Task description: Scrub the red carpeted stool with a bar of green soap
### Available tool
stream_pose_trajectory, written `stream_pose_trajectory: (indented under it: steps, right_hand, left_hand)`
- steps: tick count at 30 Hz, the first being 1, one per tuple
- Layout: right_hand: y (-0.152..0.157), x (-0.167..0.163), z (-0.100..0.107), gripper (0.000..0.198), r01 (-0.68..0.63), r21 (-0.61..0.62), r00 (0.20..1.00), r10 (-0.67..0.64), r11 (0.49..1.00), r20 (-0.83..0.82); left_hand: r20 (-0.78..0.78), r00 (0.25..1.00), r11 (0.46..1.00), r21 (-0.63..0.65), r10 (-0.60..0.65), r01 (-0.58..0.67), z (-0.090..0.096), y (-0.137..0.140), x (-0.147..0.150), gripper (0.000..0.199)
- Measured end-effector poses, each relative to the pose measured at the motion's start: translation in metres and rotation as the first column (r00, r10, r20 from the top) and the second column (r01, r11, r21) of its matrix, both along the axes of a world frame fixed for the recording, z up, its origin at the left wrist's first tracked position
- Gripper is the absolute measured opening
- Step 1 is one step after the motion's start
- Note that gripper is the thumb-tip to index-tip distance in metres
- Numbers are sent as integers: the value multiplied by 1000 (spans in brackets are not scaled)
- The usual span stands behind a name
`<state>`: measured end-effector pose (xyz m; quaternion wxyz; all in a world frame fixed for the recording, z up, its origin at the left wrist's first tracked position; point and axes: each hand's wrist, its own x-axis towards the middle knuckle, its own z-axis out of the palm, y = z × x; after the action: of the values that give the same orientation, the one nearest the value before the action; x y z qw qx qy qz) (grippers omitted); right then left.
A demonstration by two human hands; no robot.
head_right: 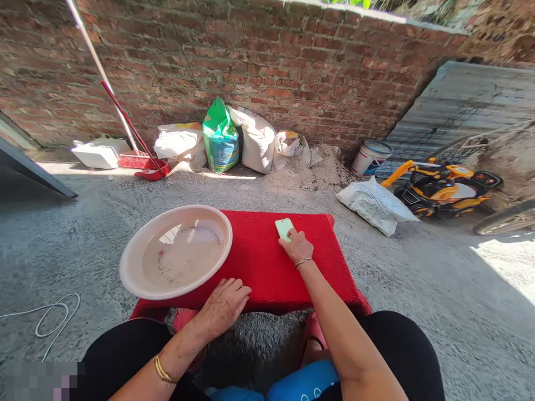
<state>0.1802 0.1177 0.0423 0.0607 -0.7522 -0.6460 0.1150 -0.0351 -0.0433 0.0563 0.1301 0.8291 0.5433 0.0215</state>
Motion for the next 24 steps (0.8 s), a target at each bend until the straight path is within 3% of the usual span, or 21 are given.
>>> stream_pose_trajectory:
  steps: [4,7,9,12,16,20,24]
  right_hand:
    - [4,95,4,45,197,-4,980,-196,980,38]
    - [-4,152,11,45,320,-13,946,-318,947,67]
    - [-16,170,15,46,341,12,937,-341,940,71]
    - [-42,160,16,44,247,71,969,-248,966,13]
    - [-76,102,8,37,-8,107,998,15,994,-58]
    - [-90,53,3,36,-211,70,977,212,975,-18]
    - [-85,59,5,37,-233,27,972,232,972,48]
  left_hand:
    - [25,1000,999,42,-10,9,-7,6,1,22]
    - [50,999,995,100,-2,-3,-19,16,-7,42]
    - [51,998,991,131,32,-39,-30,24,-15,52]
    - [47,997,981,180,67,-74,-45,36,-23,52]
    - [24,998,965,256,58,-62,-54,42,-26,50]
    - [-1,998,957,283,69,-66,-53,42,-24,49]
    - [-33,998,954,298,56,-44,-52,43,-24,47]
